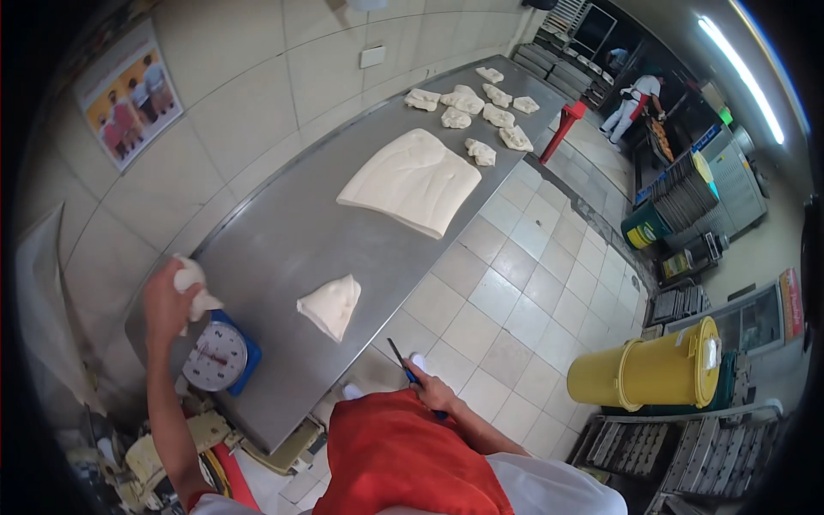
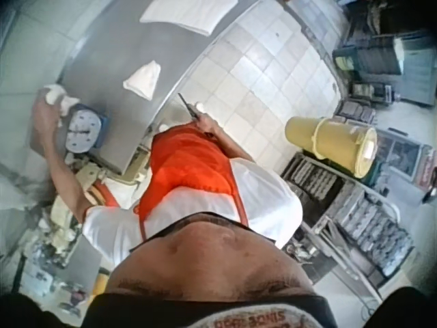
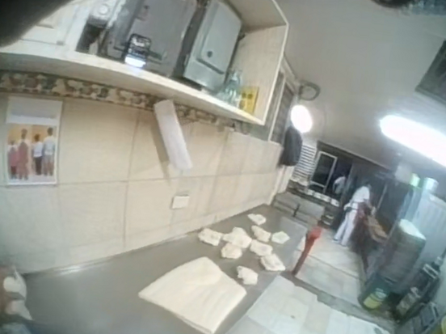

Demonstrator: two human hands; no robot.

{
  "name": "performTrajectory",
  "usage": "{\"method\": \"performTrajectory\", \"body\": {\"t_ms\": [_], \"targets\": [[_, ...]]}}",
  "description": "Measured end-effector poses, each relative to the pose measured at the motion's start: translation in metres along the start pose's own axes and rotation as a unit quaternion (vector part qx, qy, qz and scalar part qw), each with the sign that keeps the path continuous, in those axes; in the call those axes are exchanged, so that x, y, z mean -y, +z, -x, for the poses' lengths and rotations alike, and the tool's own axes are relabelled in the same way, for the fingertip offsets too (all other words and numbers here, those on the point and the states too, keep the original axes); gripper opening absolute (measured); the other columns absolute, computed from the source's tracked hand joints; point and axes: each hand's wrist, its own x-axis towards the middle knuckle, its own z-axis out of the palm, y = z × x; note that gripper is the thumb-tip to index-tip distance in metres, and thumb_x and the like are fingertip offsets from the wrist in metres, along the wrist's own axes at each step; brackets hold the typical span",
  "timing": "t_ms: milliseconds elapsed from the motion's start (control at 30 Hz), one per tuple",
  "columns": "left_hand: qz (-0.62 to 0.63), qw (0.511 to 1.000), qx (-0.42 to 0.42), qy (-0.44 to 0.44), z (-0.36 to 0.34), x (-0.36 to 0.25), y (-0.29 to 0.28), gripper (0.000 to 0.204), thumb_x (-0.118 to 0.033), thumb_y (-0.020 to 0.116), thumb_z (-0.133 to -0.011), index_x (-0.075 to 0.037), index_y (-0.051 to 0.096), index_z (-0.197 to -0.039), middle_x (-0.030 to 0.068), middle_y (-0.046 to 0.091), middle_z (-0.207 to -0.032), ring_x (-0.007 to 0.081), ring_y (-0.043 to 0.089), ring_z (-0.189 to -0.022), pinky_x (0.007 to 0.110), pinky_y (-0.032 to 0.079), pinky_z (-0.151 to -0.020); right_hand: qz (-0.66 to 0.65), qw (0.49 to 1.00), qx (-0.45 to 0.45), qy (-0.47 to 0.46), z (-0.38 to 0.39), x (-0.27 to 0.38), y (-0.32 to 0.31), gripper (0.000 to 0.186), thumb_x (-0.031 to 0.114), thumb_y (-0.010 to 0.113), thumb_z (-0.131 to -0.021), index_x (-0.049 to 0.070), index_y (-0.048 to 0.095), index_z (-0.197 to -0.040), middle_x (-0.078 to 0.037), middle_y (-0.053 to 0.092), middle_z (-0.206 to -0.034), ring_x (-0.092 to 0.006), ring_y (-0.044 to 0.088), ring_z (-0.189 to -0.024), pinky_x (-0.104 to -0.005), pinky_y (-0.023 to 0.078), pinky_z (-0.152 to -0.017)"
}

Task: The person portions large sheets of dough using a blade, weighs the pieces on a scale, and rolls them into long cylinders on a metal table.

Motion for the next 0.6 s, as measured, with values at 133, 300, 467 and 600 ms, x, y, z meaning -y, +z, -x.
{"method": "performTrajectory", "body": {"t_ms": [133, 300, 467, 600], "targets": [[0.251, 0.957, 0.029, 0.140, -0.075, -0.117, 0.047, 0.040, -0.010, 0.085, -0.075, -0.002, 0.057, -0.102, 0.0077, 0.061, -0.093, 0.0198, 0.060, -0.087, 0.036, 0.051, -0.079, -0.075, 0.994, 0.030, 0.073, -0.011, -0.001, -0.034, 0.070, 0.013, 0.051, -0.099, 0.023, 0.022, -0.162, -0.030, 0.068, -0.103, -0.0413, 0.069, -0.097, -0.0490, 0.050, -0.089], [0.542, 0.833, 0.086, 0.061, -0.217, -0.265, 0.137, 0.028, -0.013, 0.084, -0.082, -0.004, 0.063, -0.097, 0.0031, 0.066, -0.088, 0.0124, 0.064, -0.080, 0.030, 0.053, -0.072, -0.159, 0.981, -0.043, 0.106, -0.047, -0.026, -0.083, 0.069, 0.013, 0.050, -0.102, 0.031, 0.022, -0.162, -0.007, 0.059, -0.068, -0.0168, 0.060, -0.055, -0.0368, 0.054, -0.056], [0.391, 0.911, -0.050, -0.118, -0.341, -0.284, 0.258, 0.065, -0.041, 0.082, -0.083, 0.000, 0.055, -0.125, 0.0148, 0.066, -0.115, 0.0262, 0.064, -0.103, 0.039, 0.052, -0.087, -0.090, 0.990, -0.084, 0.071, -0.083, -0.078, -0.124, 0.073, 0.006, 0.049, -0.096, 0.027, 0.026, -0.162, -0.011, 0.064, -0.071, -0.0228, 0.064, -0.061, -0.0411, 0.054, -0.062], [0.234, 0.955, 0.181, -0.037, -0.307, -0.174, 0.309, 0.073, -0.055, 0.082, -0.078, -0.002, 0.060, -0.123, 0.0140, 0.068, -0.114, 0.0297, 0.064, -0.102, 0.043, 0.051, -0.090, -0.054, 0.994, -0.035, 0.084, -0.103, -0.048, -0.171, 0.071, 0.007, 0.049, -0.097, 0.023, 0.024, -0.161, -0.022, 0.068, -0.078, -0.0375, 0.069, -0.072, -0.0495, 0.054, -0.071]]}}
